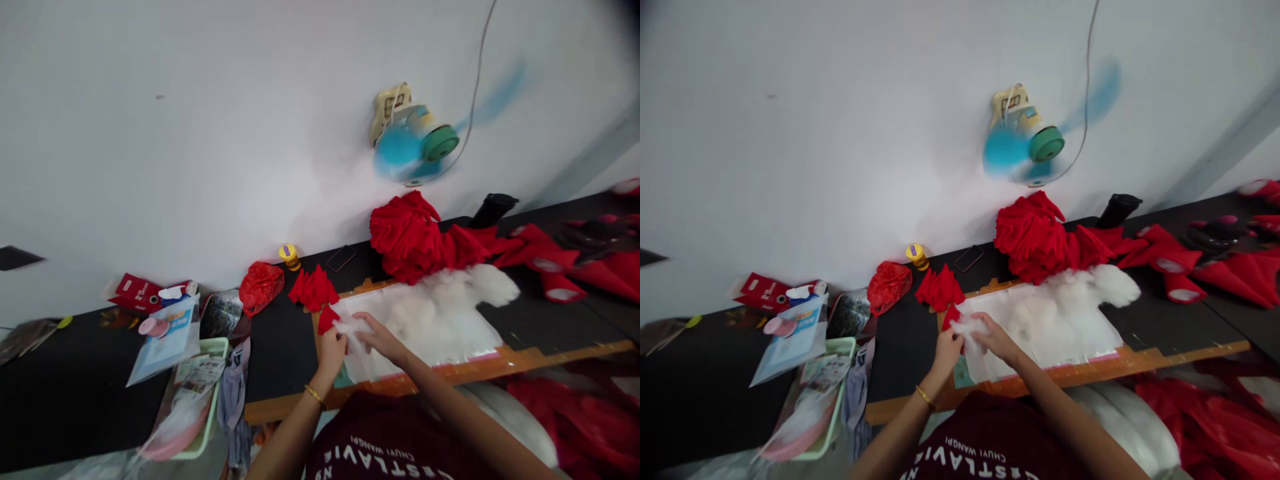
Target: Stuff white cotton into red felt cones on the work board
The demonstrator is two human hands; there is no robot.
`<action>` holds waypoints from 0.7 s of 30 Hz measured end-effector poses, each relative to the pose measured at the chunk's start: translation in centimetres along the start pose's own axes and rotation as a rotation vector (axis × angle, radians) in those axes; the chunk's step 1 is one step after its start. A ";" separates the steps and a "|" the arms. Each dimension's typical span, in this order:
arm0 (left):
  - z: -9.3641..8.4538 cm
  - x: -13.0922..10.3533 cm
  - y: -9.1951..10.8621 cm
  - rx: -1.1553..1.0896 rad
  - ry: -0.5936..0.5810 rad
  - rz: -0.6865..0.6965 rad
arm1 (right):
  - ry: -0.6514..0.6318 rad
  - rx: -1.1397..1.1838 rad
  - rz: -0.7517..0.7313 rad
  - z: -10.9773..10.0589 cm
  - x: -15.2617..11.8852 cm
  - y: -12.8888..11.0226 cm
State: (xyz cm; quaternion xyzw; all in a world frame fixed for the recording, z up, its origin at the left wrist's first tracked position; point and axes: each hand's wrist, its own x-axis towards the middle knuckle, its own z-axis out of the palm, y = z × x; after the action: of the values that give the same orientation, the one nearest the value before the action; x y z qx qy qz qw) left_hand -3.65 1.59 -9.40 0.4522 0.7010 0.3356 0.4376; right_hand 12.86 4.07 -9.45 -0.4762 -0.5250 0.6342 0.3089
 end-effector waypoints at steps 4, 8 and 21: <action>0.9 -0.4 0.5 0.003 -0.054 0.026 | 0.052 -0.086 -0.031 0.6 0.1 -0.2; 0.3 -1.1 0.1 -0.021 -0.084 0.032 | 0.271 -0.193 0.043 -0.8 0.3 0.6; 0.1 -0.9 1.2 -0.048 0.041 0.105 | 0.130 -0.057 0.099 -0.6 0.3 0.3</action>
State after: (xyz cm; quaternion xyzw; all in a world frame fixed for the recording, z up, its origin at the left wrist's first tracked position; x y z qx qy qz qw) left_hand -3.00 1.19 -8.13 0.4707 0.6769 0.3840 0.4156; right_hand 13.34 4.47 -9.81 -0.5504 -0.4975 0.6011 0.2970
